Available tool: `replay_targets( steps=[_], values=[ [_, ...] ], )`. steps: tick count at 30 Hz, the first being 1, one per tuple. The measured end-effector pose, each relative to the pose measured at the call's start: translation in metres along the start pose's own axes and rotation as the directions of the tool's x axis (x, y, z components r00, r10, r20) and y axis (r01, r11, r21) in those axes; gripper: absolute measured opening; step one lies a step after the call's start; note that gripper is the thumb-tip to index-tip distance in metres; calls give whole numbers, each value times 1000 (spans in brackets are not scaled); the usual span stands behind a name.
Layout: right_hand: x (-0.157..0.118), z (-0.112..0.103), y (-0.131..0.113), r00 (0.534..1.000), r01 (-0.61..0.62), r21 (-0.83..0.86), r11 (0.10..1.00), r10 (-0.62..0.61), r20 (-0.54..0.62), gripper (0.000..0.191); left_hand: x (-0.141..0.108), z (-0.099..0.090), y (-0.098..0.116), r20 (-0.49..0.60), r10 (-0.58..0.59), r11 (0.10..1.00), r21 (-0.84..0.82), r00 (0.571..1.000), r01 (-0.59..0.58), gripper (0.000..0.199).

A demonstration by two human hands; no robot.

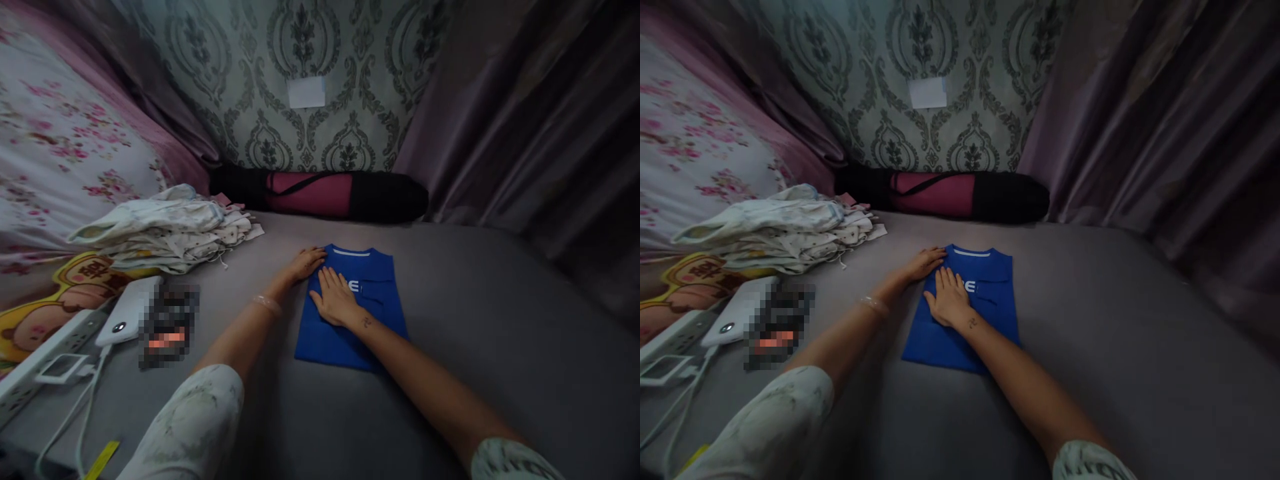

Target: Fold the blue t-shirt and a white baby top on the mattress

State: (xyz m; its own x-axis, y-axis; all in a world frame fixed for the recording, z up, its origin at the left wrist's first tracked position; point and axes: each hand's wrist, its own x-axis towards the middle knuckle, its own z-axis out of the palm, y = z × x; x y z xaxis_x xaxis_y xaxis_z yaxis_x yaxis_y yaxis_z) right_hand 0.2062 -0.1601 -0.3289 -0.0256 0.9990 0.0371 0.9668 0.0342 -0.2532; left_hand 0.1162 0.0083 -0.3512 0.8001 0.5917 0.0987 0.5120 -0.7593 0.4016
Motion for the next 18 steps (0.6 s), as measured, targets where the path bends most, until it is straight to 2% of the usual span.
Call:
replay_targets(
  steps=[3, 5, 7, 9, 10, 12, 15, 18],
  values=[
    [1, -3, 0, 999, -18, 3, 1000, 18, 35, 71, 4, -5, 1, 8, 13, 1000, -24, 1000, -13, 41],
    [4, -9, 1, 997, -28, 22, 999, 26, 79, 71, 5, -10, 4, -62, 2, 994, -105, 998, -9, 42],
    [11, -16, 2, 997, -27, 46, 999, 23, 76, 70, 0, -16, 8, -194, -110, 979, -191, 975, 73, 43],
    [22, -20, 2, 1000, -13, 51, 999, 12, 12, 67, -11, -21, 15, -281, -276, 949, -229, 919, 215, 46],
    [28, -20, 2, 1000, -8, 44, 999, 9, -24, 65, -20, -23, 19, -293, -341, 932, -227, 893, 281, 46],
    [40, -17, 0, 998, -11, 26, 1000, 13, -55, 64, -43, -25, 29, -265, -402, 913, -193, 877, 360, 45],
    [51, -5, -3, 999, -35, 32, 999, 36, -21, 66, -86, -23, 45, -211, -361, 932, -113, 908, 344, 44],
    [54, 3, -4, 999, -33, 52, 998, 34, -4, 67, -133, -18, 60, -176, -251, 968, -54, 952, 245, 43]
  ],
)
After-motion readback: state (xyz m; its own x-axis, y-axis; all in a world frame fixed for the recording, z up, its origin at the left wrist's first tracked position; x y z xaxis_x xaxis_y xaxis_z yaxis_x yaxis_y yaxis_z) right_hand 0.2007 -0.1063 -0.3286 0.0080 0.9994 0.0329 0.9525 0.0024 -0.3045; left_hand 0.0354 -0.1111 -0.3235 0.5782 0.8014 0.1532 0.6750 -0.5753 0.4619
